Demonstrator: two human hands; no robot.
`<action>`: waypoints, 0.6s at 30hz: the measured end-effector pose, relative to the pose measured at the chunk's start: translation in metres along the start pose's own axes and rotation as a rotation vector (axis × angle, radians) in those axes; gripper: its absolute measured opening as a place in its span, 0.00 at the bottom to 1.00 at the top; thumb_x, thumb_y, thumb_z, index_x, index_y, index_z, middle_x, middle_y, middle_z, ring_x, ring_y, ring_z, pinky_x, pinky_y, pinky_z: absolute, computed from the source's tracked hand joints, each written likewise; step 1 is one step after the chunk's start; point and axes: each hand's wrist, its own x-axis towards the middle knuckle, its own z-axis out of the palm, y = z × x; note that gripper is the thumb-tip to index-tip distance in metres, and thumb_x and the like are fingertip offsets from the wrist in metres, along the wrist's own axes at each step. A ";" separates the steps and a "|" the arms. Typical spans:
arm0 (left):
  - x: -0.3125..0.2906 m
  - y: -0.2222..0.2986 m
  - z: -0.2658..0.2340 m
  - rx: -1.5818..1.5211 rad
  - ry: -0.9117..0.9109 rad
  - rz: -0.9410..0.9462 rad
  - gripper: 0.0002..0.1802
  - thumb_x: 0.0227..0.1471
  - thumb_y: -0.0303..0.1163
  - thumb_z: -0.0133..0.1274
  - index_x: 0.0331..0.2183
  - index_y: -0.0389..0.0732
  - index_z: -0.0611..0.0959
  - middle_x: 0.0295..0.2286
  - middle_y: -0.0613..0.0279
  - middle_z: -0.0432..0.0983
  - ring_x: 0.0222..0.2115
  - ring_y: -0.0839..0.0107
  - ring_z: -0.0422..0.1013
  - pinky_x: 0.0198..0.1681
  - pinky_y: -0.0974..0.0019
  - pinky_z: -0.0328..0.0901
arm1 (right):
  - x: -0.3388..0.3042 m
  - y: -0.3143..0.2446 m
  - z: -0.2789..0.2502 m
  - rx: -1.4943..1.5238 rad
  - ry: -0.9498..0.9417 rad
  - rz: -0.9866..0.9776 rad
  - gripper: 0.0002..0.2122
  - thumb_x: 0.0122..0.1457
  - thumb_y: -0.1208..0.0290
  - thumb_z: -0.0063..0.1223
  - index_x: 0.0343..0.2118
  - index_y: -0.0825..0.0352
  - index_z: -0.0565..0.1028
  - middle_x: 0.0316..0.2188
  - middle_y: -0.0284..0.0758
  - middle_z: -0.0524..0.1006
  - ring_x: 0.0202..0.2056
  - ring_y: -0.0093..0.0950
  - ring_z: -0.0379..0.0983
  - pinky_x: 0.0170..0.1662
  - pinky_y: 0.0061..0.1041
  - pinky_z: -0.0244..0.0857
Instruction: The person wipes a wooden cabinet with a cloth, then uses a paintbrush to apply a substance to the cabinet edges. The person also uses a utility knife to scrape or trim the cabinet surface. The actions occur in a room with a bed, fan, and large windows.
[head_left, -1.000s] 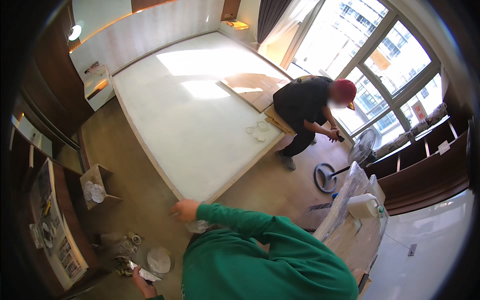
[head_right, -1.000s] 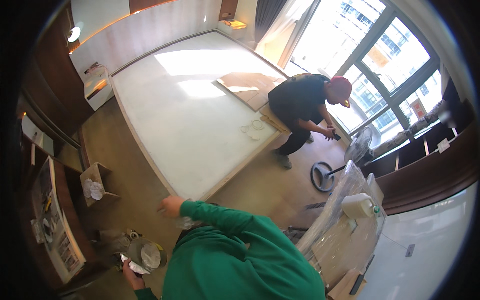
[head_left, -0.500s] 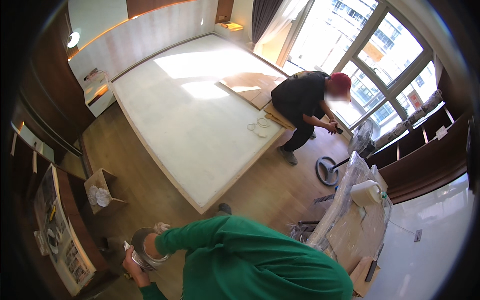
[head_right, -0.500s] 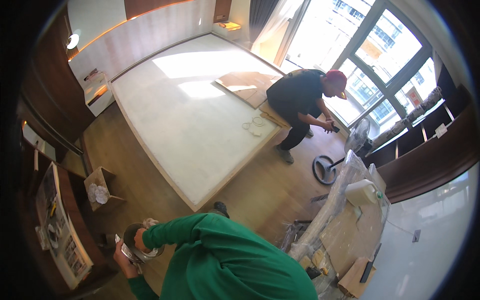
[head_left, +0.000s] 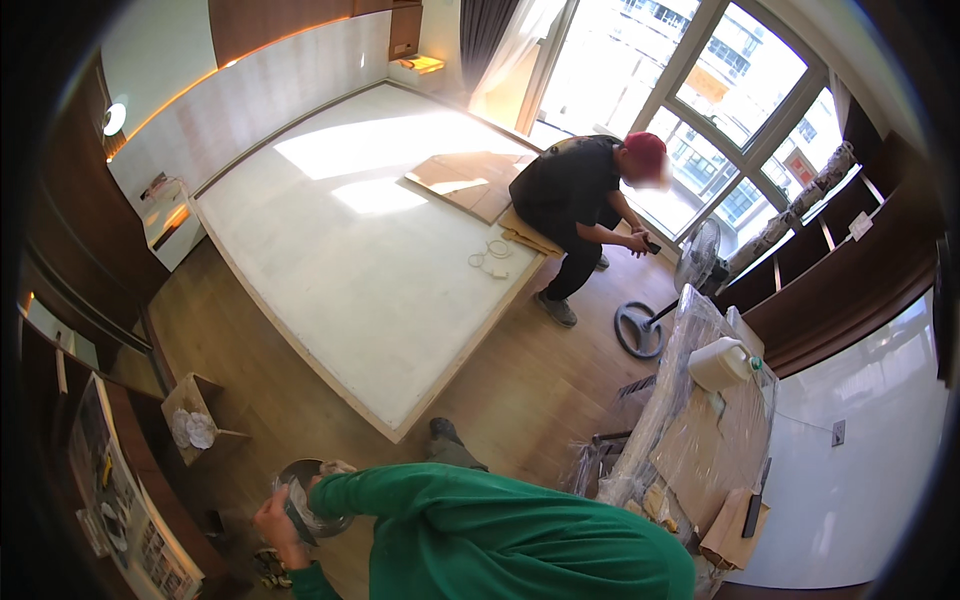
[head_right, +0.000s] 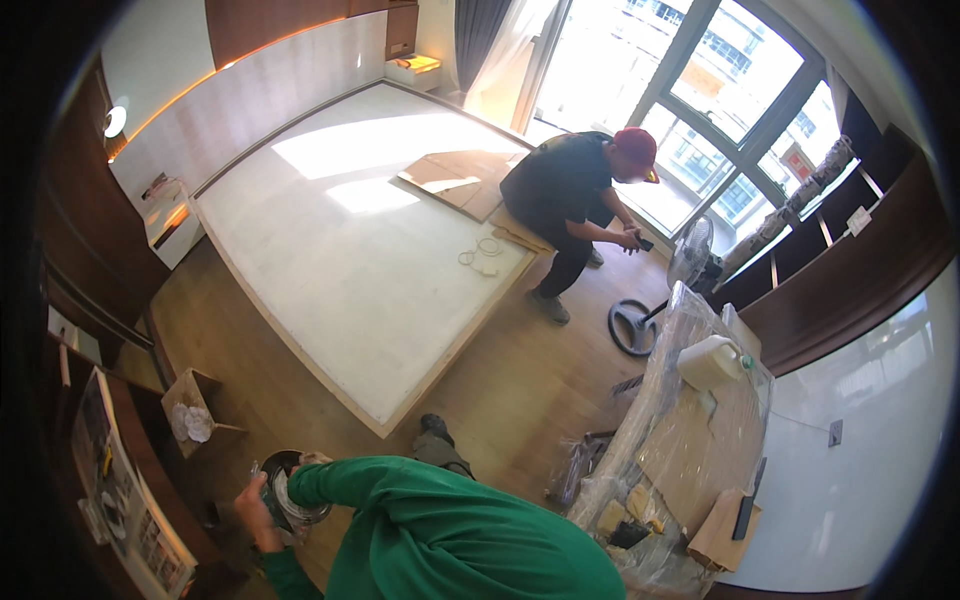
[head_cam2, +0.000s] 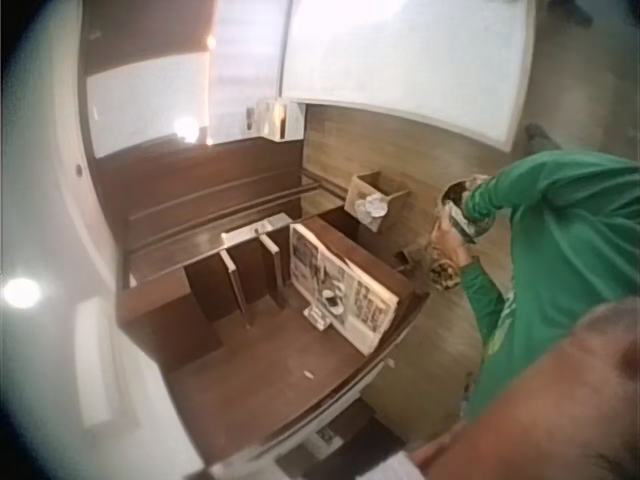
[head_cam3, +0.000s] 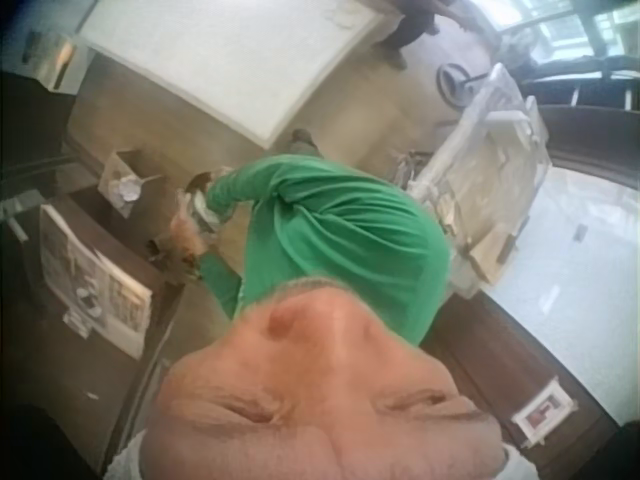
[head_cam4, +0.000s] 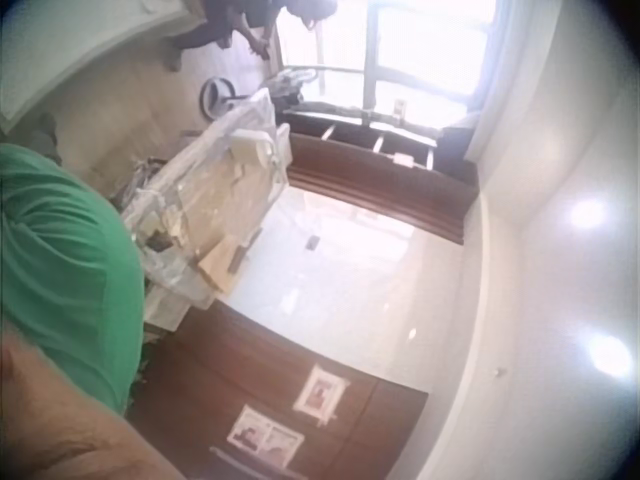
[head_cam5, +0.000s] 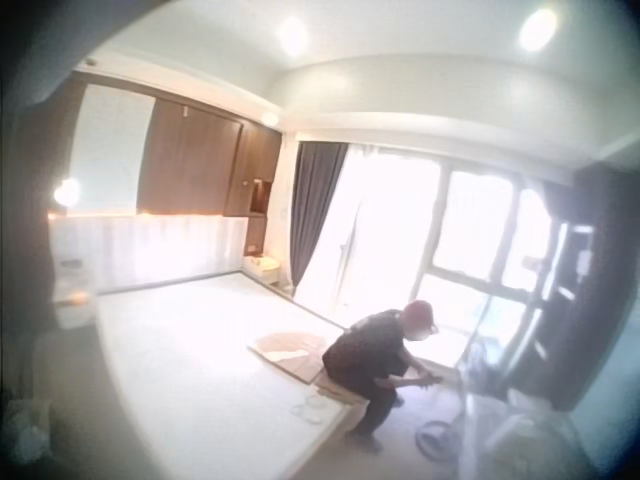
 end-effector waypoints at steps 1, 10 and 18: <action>-0.001 0.003 0.003 0.031 -0.011 0.008 0.12 0.47 0.30 0.61 0.24 0.28 0.84 0.23 0.68 0.75 0.25 0.78 0.66 0.31 0.71 0.61 | 0.000 0.003 0.001 0.009 0.000 0.009 0.13 0.53 0.62 0.59 0.41 0.54 0.84 0.43 0.33 0.82 0.45 0.36 0.78 0.43 0.36 0.70; -0.003 0.022 0.025 0.101 -0.057 0.062 0.15 0.47 0.32 0.60 0.19 0.30 0.78 0.19 0.72 0.67 0.23 0.79 0.59 0.27 0.69 0.56 | -0.007 0.018 -0.006 0.055 -0.019 0.040 0.14 0.52 0.63 0.60 0.42 0.55 0.83 0.43 0.34 0.82 0.46 0.37 0.78 0.44 0.38 0.71; -0.002 0.028 0.030 0.097 -0.091 0.025 0.14 0.48 0.32 0.60 0.25 0.27 0.83 0.21 0.69 0.73 0.25 0.78 0.64 0.30 0.70 0.60 | -0.013 0.026 0.000 0.086 -0.053 0.048 0.15 0.51 0.63 0.60 0.42 0.57 0.83 0.43 0.34 0.82 0.46 0.37 0.78 0.45 0.39 0.71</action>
